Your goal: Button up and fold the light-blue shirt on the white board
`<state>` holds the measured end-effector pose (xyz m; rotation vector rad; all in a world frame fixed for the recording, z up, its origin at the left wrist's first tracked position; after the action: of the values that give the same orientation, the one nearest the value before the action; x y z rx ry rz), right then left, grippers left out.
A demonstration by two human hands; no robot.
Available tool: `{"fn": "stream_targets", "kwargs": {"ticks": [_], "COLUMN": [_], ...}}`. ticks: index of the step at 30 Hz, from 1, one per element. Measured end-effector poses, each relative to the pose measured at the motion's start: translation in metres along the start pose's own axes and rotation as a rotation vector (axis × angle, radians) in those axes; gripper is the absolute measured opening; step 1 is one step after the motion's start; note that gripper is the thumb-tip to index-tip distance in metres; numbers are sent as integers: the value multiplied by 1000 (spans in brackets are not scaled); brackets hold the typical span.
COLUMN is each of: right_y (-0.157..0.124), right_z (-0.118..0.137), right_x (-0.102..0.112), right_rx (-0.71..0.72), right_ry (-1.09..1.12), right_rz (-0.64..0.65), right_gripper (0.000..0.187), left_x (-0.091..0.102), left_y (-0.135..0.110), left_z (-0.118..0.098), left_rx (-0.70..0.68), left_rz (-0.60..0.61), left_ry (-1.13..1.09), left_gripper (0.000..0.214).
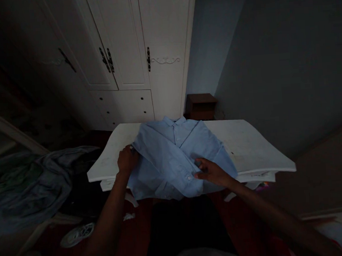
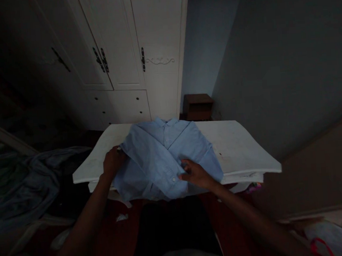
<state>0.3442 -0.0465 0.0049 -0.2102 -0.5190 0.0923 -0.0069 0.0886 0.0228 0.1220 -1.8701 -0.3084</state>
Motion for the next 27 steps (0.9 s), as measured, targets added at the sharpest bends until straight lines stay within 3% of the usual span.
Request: {"fn": "stream_targets", "kwargs": {"ticks": [3, 7, 14, 18, 20, 23, 27], "right_y": [-10, -27, -38, -36, -30, -7, 61], "right_z": [18, 24, -51, -60, -44, 3, 78], "right_x": [2, 14, 17, 17, 27, 41, 23], "right_rx": [71, 42, -179, -176, -160, -33, 182], "right_ry": [135, 263, 155, 39, -52, -136, -67], "right_rz": [-18, -24, 6, 73, 35, -54, 20], "right_gripper": [49, 50, 62, 63, 52, 39, 37], "left_x": [-3, -5, -6, -5, -5, -6, -7], "left_y": [9, 13, 8, 11, 14, 19, 23], "left_z": [3, 10, 14, 13, 12, 11, 11], "left_rx": [11, 76, 89, 87, 65, 8, -47], "left_rz": [-20, -20, -28, -10, 14, 29, 8], "left_ry": [-23, -34, -31, -46, -60, -69, -81], "left_gripper": [40, 40, 38, 45, 49, 43, 36]}}
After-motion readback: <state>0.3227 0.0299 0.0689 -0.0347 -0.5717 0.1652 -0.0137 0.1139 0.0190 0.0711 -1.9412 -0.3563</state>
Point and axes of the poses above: each hand's wrist, its own y-axis towards the middle knuckle, its own x-axis out of the back of the hand, z = x × y, the point moved 6 cm from there along y, towards the middle knuckle, and after that the axes turned 11 degrees about -x, right-handed, at the moved point
